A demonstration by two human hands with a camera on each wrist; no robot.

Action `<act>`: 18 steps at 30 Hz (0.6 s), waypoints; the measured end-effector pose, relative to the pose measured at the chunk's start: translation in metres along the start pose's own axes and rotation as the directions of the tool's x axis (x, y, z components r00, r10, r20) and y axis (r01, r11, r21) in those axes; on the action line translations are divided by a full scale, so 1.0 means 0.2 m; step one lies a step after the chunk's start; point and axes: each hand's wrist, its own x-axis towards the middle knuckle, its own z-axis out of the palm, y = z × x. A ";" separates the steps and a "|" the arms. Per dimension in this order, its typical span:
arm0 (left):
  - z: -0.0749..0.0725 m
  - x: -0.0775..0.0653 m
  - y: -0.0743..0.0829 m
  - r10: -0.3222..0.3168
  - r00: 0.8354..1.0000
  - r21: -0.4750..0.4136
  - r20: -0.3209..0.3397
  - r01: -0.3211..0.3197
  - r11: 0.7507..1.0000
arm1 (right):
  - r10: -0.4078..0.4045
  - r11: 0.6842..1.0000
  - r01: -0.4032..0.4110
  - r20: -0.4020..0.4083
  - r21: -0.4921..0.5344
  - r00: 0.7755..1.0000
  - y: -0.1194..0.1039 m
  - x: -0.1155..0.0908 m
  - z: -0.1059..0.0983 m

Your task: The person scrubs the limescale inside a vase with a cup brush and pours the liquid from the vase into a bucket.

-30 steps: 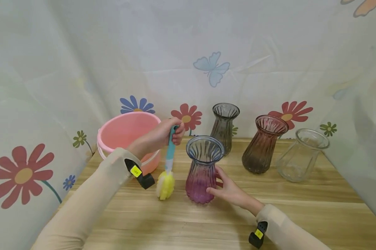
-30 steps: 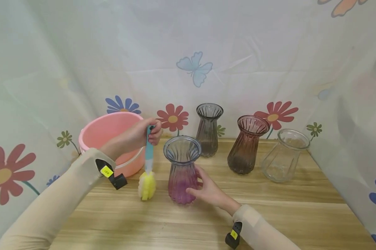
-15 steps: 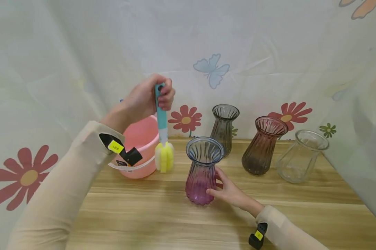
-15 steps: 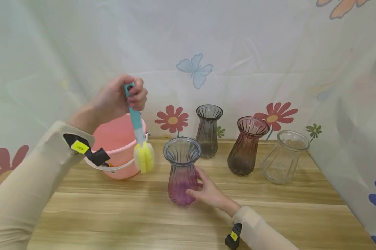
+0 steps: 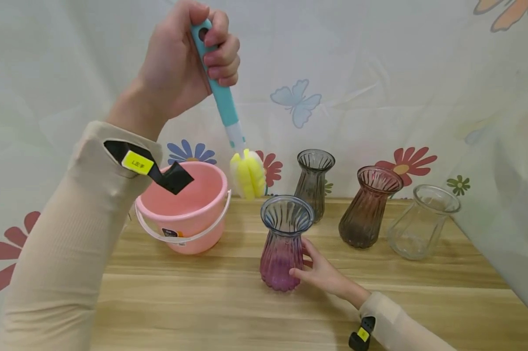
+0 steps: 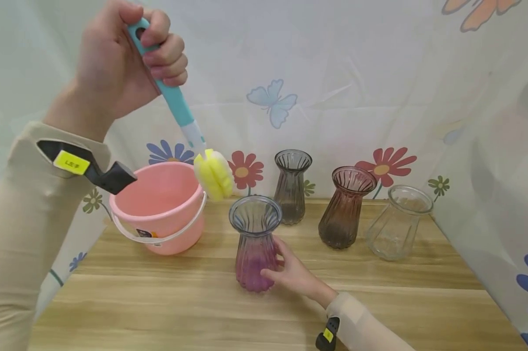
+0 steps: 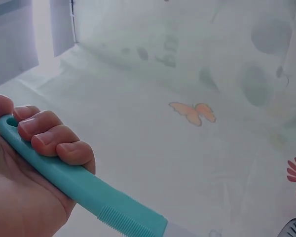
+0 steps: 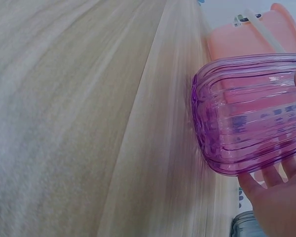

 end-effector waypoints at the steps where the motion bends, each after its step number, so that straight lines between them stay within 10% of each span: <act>1: 0.01 0.01 0.00 -0.005 1.000 -0.032 0.006 0.005 0.999 | 0.001 1.000 -0.001 0.000 0.000 1.000 0.00 0.00 0.00; 18: 0.16 0.09 -0.40 -0.176 0.980 -0.062 0.088 0.182 0.981 | -0.003 1.000 0.003 -0.005 -0.030 1.000 0.00 -0.02 0.00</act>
